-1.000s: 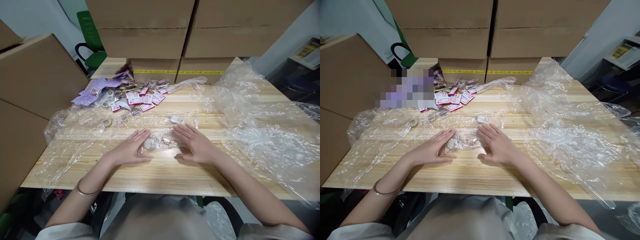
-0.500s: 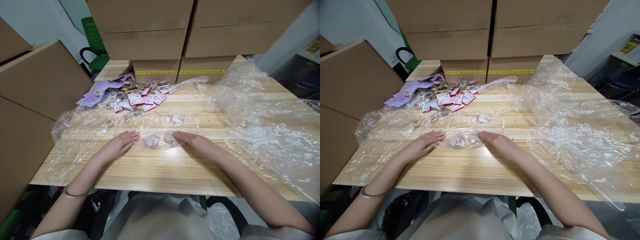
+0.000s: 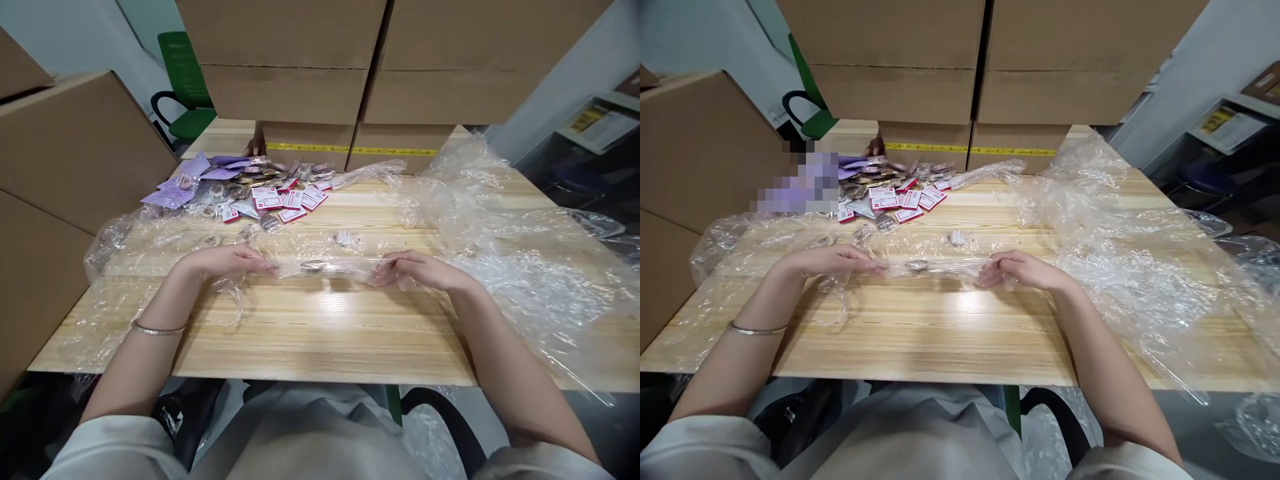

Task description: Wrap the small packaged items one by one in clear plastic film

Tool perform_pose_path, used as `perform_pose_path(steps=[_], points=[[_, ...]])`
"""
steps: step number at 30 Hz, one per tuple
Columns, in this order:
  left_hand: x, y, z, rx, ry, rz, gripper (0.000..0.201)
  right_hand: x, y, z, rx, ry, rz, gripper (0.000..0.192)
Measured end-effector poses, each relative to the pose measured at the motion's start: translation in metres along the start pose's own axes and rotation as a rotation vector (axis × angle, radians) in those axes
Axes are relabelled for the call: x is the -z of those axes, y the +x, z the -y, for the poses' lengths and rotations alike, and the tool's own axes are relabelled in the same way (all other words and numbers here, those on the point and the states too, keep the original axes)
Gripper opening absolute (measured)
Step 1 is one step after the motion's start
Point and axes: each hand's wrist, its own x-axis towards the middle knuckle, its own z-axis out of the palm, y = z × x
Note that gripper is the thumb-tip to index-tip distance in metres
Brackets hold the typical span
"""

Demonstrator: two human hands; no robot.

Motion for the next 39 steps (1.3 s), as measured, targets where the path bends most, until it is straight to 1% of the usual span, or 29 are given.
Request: perform_pose_path(steps=[3, 5, 9, 11, 14, 16, 17, 18, 19, 20, 21, 22, 23, 24, 25, 26, 27, 28, 29, 30, 33, 36, 39], points=[[-0.005, 0.003, 0.004, -0.044, -0.027, -0.013, 0.040, 0.001, 0.003, 0.001, 0.026, -0.022, -0.078, 0.029], [-0.008, 0.005, 0.009, -0.057, -0.060, -0.046, 0.041, 0.001, 0.005, 0.000, 0.043, -0.076, -0.124, 0.029], [-0.015, 0.011, 0.015, -0.014, -0.083, -0.188, 0.041, 0.003, 0.009, -0.004, 0.014, -0.198, -0.272, 0.029], [-0.018, 0.016, 0.017, 0.022, -0.047, -0.259, 0.042, 0.003, 0.011, -0.007, -0.032, -0.224, -0.273, 0.027], [-0.026, 0.023, 0.018, 0.058, 0.000, -0.332, 0.044, 0.003, 0.013, -0.012, -0.147, -0.214, -0.213, 0.025], [-0.034, 0.028, 0.018, 0.057, -0.003, -0.395, 0.041, 0.003, 0.013, -0.014, -0.233, -0.245, -0.221, 0.026], [-0.038, 0.030, 0.017, 0.061, 0.008, -0.443, 0.040, 0.002, 0.012, -0.014, -0.283, -0.299, -0.248, 0.027], [-0.043, 0.032, 0.016, 0.068, 0.049, -0.501, 0.040, 0.001, 0.011, -0.012, -0.338, -0.385, -0.291, 0.028], [-0.048, 0.033, 0.014, 0.076, 0.132, -0.574, 0.042, 0.000, 0.009, -0.010, -0.385, -0.500, -0.361, 0.032], [-0.053, 0.033, 0.011, 0.076, 0.255, -0.663, 0.047, -0.003, 0.006, -0.007, -0.404, -0.634, -0.457, 0.038], [-0.057, 0.032, 0.007, 0.059, 0.405, -0.761, 0.051, -0.006, 0.004, -0.003, -0.377, -0.774, -0.570, 0.045], [-0.061, 0.030, 0.003, 0.017, 0.560, -0.852, 0.054, -0.009, 0.001, 0.001, -0.291, -0.902, -0.674, 0.052], [-0.064, 0.028, -0.001, -0.059, 0.692, -0.917, 0.054, -0.014, -0.003, 0.005, -0.151, -1.000, -0.740, 0.055], [-0.067, 0.025, -0.005, -0.160, 0.789, -0.926, 0.053, -0.019, -0.006, 0.008, 0.009, -1.058, -0.735, 0.057], [-0.070, 0.022, -0.008, -0.266, 0.847, -0.874, 0.051, -0.025, -0.008, 0.010, 0.150, -1.075, -0.658, 0.059], [-0.072, 0.020, -0.010, -0.356, 0.873, -0.776, 0.052, -0.032, -0.009, 0.011, 0.242, -1.064, -0.530, 0.063], [-0.073, 0.019, -0.011, -0.414, 0.879, -0.658, 0.054, -0.038, -0.010, 0.010, 0.280, -1.038, -0.394, 0.070], [-0.075, 0.020, -0.010, -0.432, 0.875, -0.548, 0.058, -0.044, -0.009, 0.008, 0.278, -1.013, -0.288, 0.077], [-0.076, 0.021, -0.008, -0.410, 0.866, -0.470, 0.061, -0.050, -0.006, 0.004, 0.256, -1.000, -0.229, 0.081], [-0.075, 0.023, -0.006, -0.361, 0.858, -0.430, 0.060, -0.054, -0.003, 0.001, 0.234, -1.002, -0.221, 0.079], [-0.071, 0.030, 0.003, -0.220, 0.817, -0.427, 0.050, -0.058, 0.007, -0.008, 0.224, -1.030, -0.294, 0.060], [-0.062, 0.028, 0.005, -0.165, 0.696, -0.469, 0.042, -0.049, 0.011, -0.008, 0.219, -1.008, -0.328, 0.048], [-0.057, 0.023, -0.001, -0.133, 0.569, -0.531, 0.037, -0.039, 0.011, -0.002, 0.171, -0.961, -0.358, 0.036]])
